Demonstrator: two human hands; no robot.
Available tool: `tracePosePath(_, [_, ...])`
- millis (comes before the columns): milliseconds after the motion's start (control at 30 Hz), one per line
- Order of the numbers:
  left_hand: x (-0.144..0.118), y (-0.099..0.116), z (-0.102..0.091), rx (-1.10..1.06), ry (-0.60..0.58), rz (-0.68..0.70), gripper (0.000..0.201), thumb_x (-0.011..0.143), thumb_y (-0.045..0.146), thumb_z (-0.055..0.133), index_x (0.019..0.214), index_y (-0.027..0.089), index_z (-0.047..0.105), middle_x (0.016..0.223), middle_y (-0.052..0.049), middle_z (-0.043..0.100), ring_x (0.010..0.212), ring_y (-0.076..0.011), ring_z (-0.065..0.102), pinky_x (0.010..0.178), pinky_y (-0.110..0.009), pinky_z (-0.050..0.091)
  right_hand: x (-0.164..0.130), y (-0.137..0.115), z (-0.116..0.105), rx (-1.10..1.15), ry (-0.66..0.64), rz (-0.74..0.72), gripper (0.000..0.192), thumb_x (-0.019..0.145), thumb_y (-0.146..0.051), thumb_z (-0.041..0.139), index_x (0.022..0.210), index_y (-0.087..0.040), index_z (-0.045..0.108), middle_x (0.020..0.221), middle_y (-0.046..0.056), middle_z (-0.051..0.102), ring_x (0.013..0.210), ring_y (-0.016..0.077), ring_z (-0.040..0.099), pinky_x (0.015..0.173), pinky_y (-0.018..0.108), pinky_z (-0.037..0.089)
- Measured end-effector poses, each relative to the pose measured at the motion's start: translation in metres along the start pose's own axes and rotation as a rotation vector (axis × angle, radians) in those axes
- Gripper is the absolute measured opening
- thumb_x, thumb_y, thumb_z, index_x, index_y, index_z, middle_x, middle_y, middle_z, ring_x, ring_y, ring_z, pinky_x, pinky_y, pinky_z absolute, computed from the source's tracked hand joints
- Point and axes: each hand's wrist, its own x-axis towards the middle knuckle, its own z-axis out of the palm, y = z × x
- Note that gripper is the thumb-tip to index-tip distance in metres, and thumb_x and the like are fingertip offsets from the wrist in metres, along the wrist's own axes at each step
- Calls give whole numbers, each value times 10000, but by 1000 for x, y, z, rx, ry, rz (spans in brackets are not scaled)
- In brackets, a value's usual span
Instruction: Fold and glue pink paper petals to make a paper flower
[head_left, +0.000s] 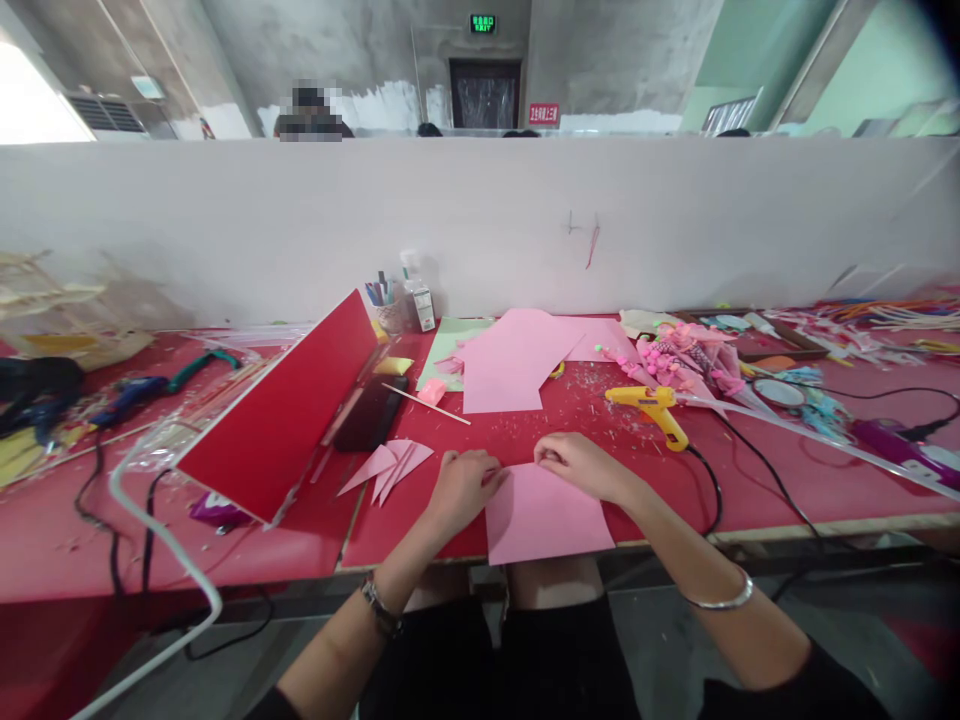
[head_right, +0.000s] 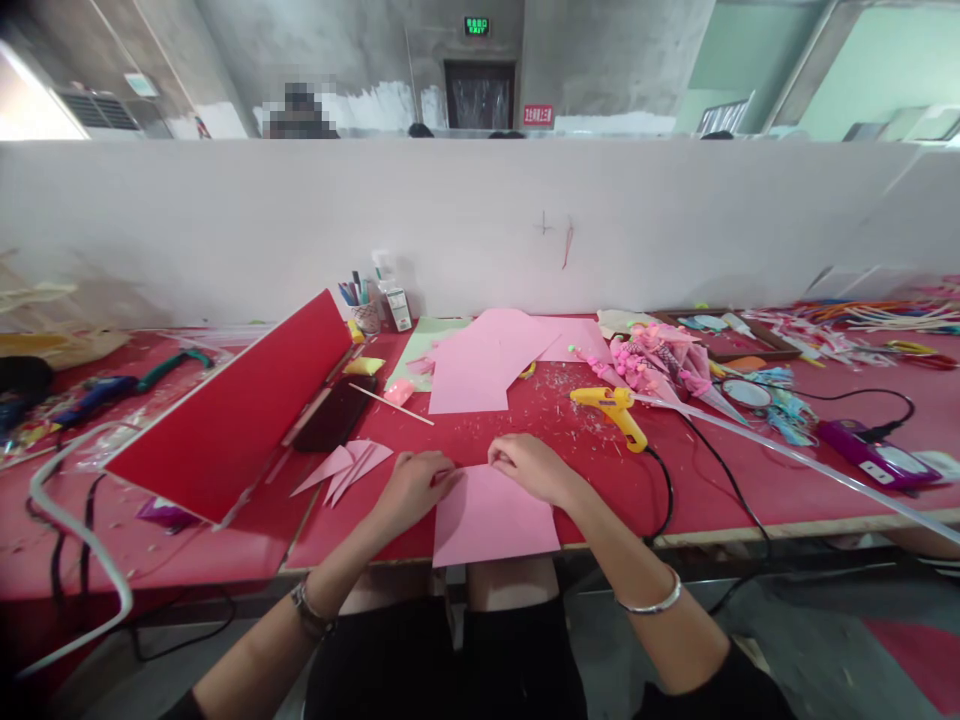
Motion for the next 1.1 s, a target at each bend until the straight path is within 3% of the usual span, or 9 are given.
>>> tracePosePath(233, [3,13,-6,-137,44,28,322,850,288,383,620,142,554,494,35,467,471,-87,371,531,-224,274,2,-26,-8,-179,163,-159,148,776,-170,463,846,-185,592,814,27,603,814,141,512,867,313,271])
tracePosePath(333, [2,16,-11,-268,62,21,338,839,292,387,569,135,516,474,51,373,471,-75,311,497,-212,227,2,-36,-2,-123,207,-121,128,749,-152,451,740,-180,576,677,3,588,678,124,490,742,254,319])
tracePosePath(467, [-3,20,-19,-372,50,-28,346,832,308,386,534,139,435,498,55,295,488,-69,269,479,-208,184,0,-38,3,-79,253,-36,102,721,-173,452,680,-184,544,571,-21,534,574,112,439,574,217,278])
tracePosePath(633, [-11,24,-29,-418,-11,-81,372,834,348,369,521,153,323,520,50,231,499,-71,238,466,-213,149,-8,-29,0,-8,285,-37,94,708,-167,437,650,-184,509,559,-36,495,556,95,433,564,201,278])
tracePosePath(833, [-19,12,-39,-440,-8,-96,368,839,346,354,527,160,297,547,45,210,505,-74,216,465,-219,142,-27,9,-6,-17,305,73,103,698,-154,427,622,-181,490,552,-31,496,538,98,449,544,202,293])
tracePosePath(967, [-21,5,-44,-430,8,-116,372,834,353,366,520,154,341,543,44,222,504,-74,228,457,-215,145,-33,22,-11,-48,452,153,118,721,-160,422,638,-178,504,606,3,540,591,128,485,594,230,333])
tracePosePath(1033, [-21,4,-45,-420,3,-111,373,834,358,370,525,150,373,531,45,254,501,-74,252,456,-209,162,-32,15,-15,43,494,89,126,759,-190,412,729,-176,532,686,28,573,649,143,511,632,241,361])
tracePosePath(1100, [-20,5,-46,-402,2,-97,379,837,357,365,526,146,407,511,45,302,490,-75,284,452,-205,183,-29,4,-19,179,393,-29,150,785,-238,428,860,-176,543,808,50,599,740,154,538,675,244,380])
